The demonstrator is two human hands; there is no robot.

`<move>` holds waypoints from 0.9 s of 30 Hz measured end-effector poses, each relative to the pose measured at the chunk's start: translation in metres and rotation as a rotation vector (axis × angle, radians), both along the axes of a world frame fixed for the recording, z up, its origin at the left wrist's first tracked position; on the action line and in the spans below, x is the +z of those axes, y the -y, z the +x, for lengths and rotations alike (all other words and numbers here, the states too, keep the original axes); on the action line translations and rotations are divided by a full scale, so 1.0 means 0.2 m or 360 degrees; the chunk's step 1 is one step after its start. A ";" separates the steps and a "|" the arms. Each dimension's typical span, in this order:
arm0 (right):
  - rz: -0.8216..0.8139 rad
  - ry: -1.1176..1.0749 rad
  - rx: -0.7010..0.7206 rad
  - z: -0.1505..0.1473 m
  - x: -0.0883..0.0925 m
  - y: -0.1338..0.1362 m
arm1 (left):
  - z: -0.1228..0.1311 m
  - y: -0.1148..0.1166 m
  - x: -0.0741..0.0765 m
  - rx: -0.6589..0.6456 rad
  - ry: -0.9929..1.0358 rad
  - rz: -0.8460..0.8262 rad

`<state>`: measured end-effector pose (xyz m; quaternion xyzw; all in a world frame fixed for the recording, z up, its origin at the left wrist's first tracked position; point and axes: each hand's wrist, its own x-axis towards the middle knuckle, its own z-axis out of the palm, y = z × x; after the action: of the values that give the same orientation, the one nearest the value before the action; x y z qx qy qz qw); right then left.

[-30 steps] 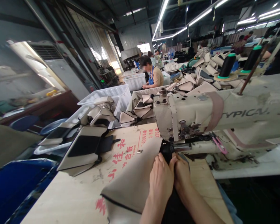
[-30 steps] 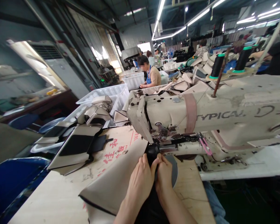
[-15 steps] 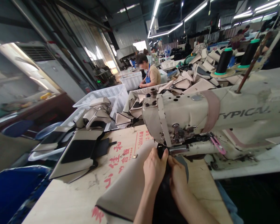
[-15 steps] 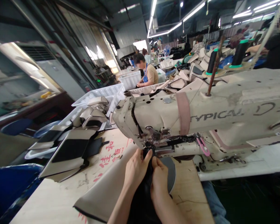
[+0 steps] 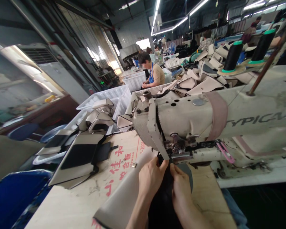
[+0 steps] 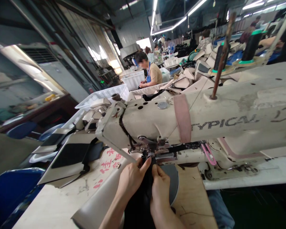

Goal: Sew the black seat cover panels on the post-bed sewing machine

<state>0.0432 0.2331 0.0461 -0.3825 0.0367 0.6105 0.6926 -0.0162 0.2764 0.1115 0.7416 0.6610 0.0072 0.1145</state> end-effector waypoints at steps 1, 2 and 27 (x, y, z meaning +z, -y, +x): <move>-0.0010 -0.0005 -0.0001 0.00 0.00 0.00 | -0.01 -0.01 0.00 0.0008 0.0048 -0.0027; -0.0019 -0.0007 -0.0010 -0.01 0.01 -0.01 | -0.01 -0.03 -0.01 0.0016 0.0095 -0.0045; -0.0127 0.0120 -0.0075 0.03 0.11 -0.02 | -0.04 -0.08 -0.05 -0.0032 0.0338 0.0019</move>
<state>0.0490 0.2364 0.0674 -0.4316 0.0440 0.5772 0.6918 -0.0249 0.2926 0.1008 0.7438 0.6377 0.0885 0.1796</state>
